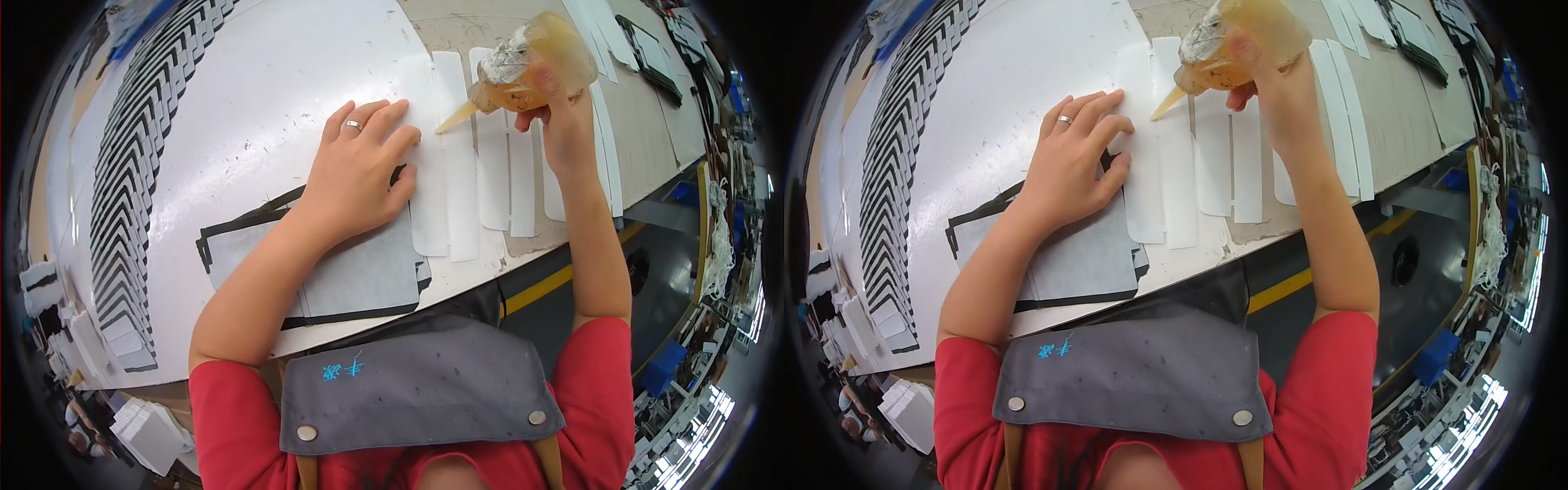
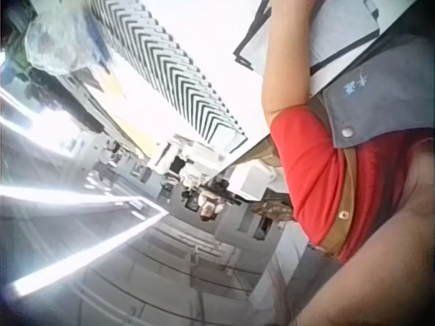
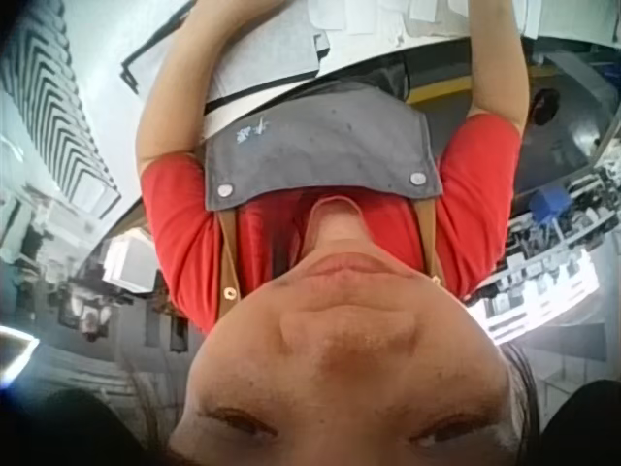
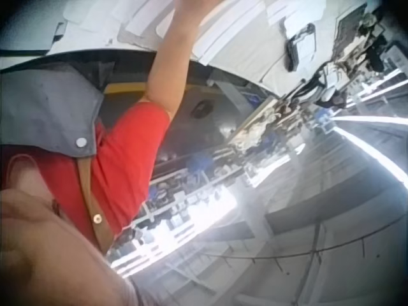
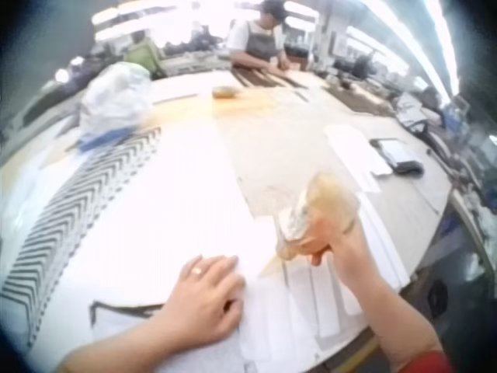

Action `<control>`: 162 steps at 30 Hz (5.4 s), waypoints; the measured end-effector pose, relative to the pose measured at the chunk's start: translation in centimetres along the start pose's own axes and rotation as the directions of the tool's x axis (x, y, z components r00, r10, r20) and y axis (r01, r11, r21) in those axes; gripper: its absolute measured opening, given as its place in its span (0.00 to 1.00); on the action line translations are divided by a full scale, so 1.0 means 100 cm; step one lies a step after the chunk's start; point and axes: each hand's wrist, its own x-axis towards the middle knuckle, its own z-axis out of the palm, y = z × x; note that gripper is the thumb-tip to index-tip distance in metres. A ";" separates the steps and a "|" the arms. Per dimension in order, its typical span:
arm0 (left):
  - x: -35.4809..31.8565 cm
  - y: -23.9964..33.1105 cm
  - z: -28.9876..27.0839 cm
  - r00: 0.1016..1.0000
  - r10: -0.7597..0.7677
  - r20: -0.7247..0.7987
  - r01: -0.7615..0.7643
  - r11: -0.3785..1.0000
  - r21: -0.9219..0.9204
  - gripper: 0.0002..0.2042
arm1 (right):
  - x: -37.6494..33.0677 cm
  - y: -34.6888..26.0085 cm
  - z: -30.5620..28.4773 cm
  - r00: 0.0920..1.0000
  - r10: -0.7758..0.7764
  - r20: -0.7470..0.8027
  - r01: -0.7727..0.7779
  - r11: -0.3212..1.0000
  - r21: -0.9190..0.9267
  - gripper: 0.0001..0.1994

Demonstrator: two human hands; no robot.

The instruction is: The person applies glue to white rectangular strips using a squeeze bottle and then presses them onto black frames. They repeat this process, stacking the completed assemblies on the table.

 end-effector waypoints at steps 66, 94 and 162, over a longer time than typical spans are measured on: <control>-0.002 -0.002 0.007 0.998 0.043 -0.040 -0.040 0.998 0.055 0.11 | -0.100 -0.025 -0.036 0.848 -0.147 0.509 0.248 0.959 -0.136 0.48; -0.001 0.002 0.002 1.000 -0.002 0.027 0.001 0.999 0.041 0.14 | 0.056 0.018 -0.009 0.955 -0.240 -0.174 0.237 0.971 -0.042 0.14; 0.049 0.048 0.018 0.988 0.132 0.086 -0.145 0.972 0.184 0.12 | -0.070 0.005 -0.060 0.988 0.094 -0.123 -0.083 0.992 0.092 0.22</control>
